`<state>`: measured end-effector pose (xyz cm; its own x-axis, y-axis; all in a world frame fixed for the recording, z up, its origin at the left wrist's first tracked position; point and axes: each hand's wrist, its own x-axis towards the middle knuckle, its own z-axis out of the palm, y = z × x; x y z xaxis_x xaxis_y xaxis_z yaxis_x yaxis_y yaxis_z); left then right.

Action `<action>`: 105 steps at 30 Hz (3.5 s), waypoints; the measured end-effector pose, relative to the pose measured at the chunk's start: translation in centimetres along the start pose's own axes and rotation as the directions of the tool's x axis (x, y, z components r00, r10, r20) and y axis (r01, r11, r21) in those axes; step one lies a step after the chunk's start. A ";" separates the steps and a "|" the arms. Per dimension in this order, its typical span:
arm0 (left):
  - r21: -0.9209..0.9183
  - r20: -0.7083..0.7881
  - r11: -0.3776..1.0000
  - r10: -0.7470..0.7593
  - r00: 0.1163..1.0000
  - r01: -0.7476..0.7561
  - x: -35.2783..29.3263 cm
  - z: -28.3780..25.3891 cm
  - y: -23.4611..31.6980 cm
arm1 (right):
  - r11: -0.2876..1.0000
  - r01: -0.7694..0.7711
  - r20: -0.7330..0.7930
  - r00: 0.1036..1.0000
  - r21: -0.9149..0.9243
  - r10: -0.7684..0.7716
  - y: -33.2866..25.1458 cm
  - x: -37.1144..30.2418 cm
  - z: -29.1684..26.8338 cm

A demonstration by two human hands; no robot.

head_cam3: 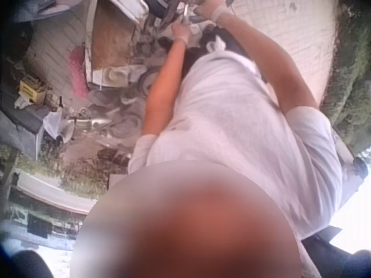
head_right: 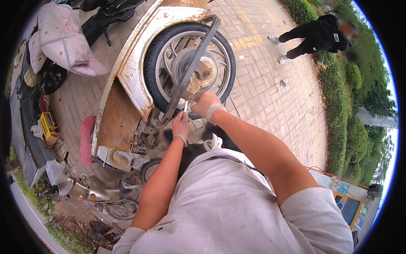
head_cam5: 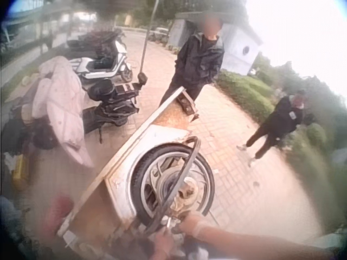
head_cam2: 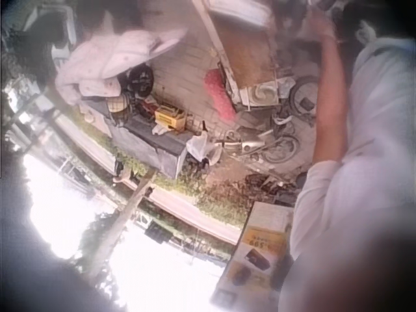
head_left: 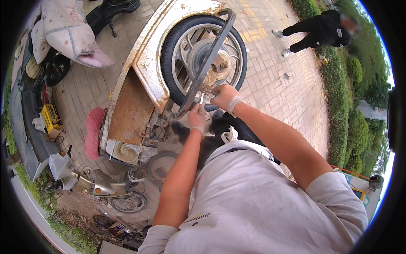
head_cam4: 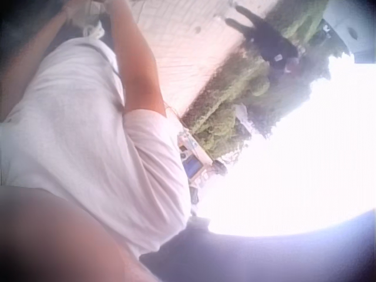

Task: The person works on a rusty mechanical assembly attached to a wheel, using a wrench and a screwdriver to loosen and tighten bolts. The person manipulates the wheel and surrounding components while standing in a cluttered outdoor workspace.

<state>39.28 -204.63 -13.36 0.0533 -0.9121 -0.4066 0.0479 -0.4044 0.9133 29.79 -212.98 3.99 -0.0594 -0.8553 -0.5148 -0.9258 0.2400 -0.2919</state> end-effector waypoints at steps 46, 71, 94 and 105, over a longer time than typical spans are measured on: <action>0.951 0.269 0.088 0.239 0.933 -0.297 -0.7 13.9 0.7 | 0.452 -0.812 0.400 0.578 0.369 0.711 64.9 7.3 38.9; 0.936 0.351 -0.176 0.498 0.793 -0.304 8.2 17.3 -14.6 | 0.635 -0.428 -0.142 0.748 0.643 0.648 70.3 29.7 55.9; 0.917 0.399 -0.191 0.484 0.779 -0.351 10.8 18.5 -16.1 | 0.330 -0.431 -0.037 0.562 0.840 0.827 70.8 26.3 58.7; 0.912 0.410 -0.198 0.496 0.766 -0.360 11.3 18.7 -16.6 | 0.639 -0.497 -0.210 0.669 0.587 0.713 71.4 28.0 59.4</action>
<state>20.45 -209.50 -32.69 -0.3446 -0.9266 0.1505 -0.9379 0.3466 -0.0142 -15.78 -192.46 -79.14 -0.7782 -0.4975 -0.3833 -0.3431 0.8480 -0.4039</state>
